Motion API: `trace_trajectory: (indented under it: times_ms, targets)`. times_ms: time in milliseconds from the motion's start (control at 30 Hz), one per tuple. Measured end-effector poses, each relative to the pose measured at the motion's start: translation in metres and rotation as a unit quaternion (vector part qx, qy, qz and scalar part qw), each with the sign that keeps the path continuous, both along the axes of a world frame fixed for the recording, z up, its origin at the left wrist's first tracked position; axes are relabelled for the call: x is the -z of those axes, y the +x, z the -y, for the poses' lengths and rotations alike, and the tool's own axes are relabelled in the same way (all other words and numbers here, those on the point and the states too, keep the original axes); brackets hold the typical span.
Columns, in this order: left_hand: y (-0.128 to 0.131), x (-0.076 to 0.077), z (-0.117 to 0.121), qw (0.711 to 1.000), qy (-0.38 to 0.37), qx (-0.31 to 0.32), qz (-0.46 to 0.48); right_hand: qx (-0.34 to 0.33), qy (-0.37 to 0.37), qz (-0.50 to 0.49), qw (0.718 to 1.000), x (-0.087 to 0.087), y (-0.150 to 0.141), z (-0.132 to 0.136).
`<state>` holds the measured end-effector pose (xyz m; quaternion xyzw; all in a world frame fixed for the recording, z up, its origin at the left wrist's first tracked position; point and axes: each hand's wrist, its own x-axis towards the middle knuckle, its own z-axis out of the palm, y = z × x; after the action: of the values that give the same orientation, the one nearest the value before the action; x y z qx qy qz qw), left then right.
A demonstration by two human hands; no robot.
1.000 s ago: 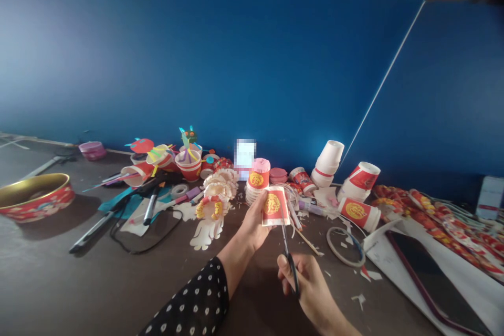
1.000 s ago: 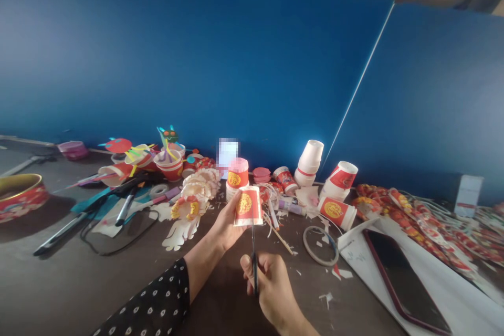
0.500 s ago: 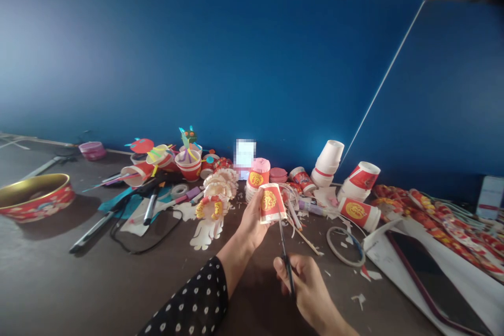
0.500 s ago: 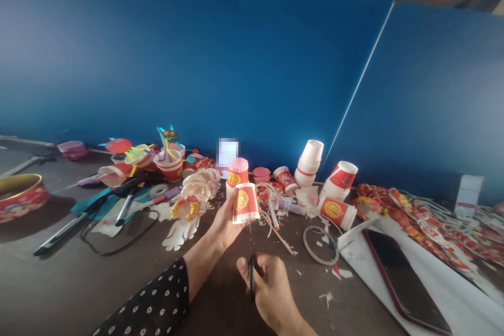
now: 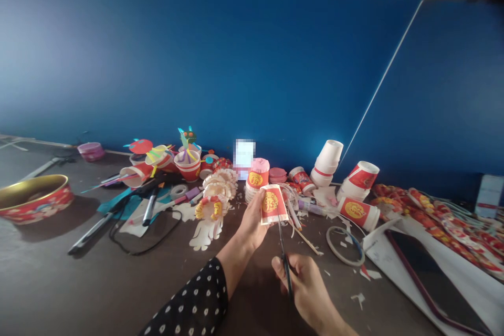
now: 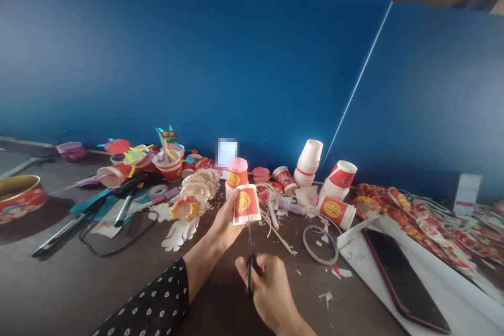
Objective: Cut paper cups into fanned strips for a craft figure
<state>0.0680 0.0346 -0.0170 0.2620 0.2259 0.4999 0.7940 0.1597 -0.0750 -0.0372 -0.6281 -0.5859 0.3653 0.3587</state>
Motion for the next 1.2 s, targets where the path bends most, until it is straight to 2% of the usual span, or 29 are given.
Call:
trace_trajectory:
  times_ms: [167,700,1200]
  targets:
    - [0.001,0.002,0.001,1.0,0.021,0.004,-0.002,0.006,0.01,0.002,1.0,0.001,0.002,0.0]
    - [0.002,0.004,0.0,1.0,0.018,0.0,-0.015,0.011,0.011,-0.001,1.0,-0.001,0.001,0.0]
    - [0.003,0.003,0.0,1.0,0.008,-0.004,-0.024,0.027,0.006,-0.018,0.999,0.01,0.004,0.001]
